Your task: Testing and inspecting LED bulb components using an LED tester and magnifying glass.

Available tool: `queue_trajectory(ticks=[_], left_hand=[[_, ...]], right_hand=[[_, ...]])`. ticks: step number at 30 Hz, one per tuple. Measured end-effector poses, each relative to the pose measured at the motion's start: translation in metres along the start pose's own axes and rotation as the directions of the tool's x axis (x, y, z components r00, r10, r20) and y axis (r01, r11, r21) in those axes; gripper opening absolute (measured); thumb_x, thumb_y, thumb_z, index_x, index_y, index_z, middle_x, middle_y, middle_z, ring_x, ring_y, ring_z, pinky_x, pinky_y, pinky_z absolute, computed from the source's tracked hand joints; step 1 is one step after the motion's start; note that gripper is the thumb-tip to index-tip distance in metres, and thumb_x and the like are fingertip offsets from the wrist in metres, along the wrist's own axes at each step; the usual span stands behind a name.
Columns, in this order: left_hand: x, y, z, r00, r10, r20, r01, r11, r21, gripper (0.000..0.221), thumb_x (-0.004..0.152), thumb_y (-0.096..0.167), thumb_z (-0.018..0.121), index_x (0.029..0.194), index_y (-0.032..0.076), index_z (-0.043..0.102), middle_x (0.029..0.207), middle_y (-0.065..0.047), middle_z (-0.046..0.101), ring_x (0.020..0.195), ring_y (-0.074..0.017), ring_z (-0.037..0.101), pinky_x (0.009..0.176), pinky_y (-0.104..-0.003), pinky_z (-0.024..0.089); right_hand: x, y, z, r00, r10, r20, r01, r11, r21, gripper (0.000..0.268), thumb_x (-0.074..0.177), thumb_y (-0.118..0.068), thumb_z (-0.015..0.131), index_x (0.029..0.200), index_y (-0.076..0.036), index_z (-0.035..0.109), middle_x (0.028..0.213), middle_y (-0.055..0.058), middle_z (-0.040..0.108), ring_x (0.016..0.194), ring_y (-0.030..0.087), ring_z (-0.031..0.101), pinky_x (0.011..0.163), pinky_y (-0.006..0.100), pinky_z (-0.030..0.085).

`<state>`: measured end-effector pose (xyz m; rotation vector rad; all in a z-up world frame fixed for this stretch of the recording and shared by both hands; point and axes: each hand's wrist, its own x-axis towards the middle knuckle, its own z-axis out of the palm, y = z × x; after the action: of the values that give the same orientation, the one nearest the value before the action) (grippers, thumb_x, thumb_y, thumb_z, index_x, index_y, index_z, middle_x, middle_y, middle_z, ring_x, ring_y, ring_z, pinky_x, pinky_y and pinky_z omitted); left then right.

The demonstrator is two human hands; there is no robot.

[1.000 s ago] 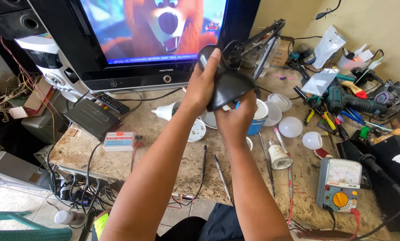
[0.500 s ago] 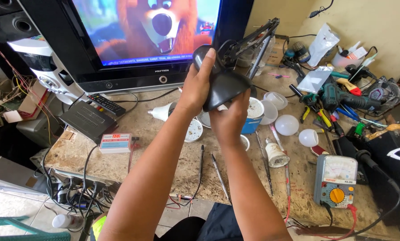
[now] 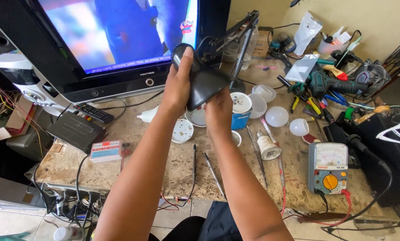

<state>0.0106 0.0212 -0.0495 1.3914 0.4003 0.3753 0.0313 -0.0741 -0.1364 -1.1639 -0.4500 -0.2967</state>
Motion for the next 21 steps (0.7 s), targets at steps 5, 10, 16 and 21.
queue_trajectory(ticks=[5, 10, 16, 21], left_hand=[[-0.006, 0.011, 0.001, 1.0, 0.017, 0.013, -0.017, 1.0, -0.015, 0.111, 0.072, 0.081, 0.063, 0.149, 0.003, 0.045, 0.12, -0.022, 0.065, 0.111, -0.0323, 0.07, 0.087, -0.043, 0.063], [-0.031, 0.037, 0.003, 0.99, -0.126, 0.056, 0.127, 0.992, -0.019, 0.099, 0.06, 0.068, 0.049, 0.144, 0.015, 0.053, 0.124, -0.009, 0.067, 0.106, -0.0229, 0.069, 0.094, -0.033, 0.057], [-0.027, 0.033, 0.002, 0.991, -0.132, 0.039, 0.133, 0.99, -0.038, 0.1, 0.058, 0.069, 0.051, 0.141, 0.013, 0.055, 0.12, -0.006, 0.068, 0.101, -0.0196, 0.069, 0.089, -0.031, 0.057], [-0.022, 0.029, 0.003, 0.994, -0.1, 0.043, 0.101, 0.994, -0.033, 0.097, 0.06, 0.068, 0.05, 0.138, 0.011, 0.056, 0.118, -0.007, 0.068, 0.101, -0.0193, 0.068, 0.09, -0.031, 0.056]], right_hand=[[-0.002, -0.019, 0.0, 0.981, -0.19, 0.026, 0.191, 0.957, -0.22, 0.047, 0.081, -0.003, 0.084, 0.122, -0.003, 0.062, 0.11, 0.014, 0.069, 0.109, 0.033, 0.072, 0.095, 0.043, 0.061], [-0.001, -0.015, -0.006, 0.934, -0.326, 0.148, 0.357, 0.804, -0.475, 0.065, 0.078, -0.009, 0.086, 0.134, 0.0, 0.055, 0.126, 0.02, 0.065, 0.113, 0.035, 0.071, 0.09, 0.038, 0.064], [-0.002, -0.012, -0.008, 0.992, -0.058, 0.11, 0.08, 0.975, -0.205, 0.033, 0.1, -0.016, 0.045, 0.127, -0.01, 0.061, 0.102, 0.008, 0.069, 0.085, 0.017, 0.058, 0.077, 0.031, 0.046], [0.01, -0.004, -0.005, 0.966, 0.258, 0.012, -0.258, 0.966, -0.001, 0.034, 0.087, -0.028, 0.057, 0.113, -0.008, 0.066, 0.085, 0.006, 0.065, 0.07, 0.014, 0.053, 0.062, 0.032, 0.045]])
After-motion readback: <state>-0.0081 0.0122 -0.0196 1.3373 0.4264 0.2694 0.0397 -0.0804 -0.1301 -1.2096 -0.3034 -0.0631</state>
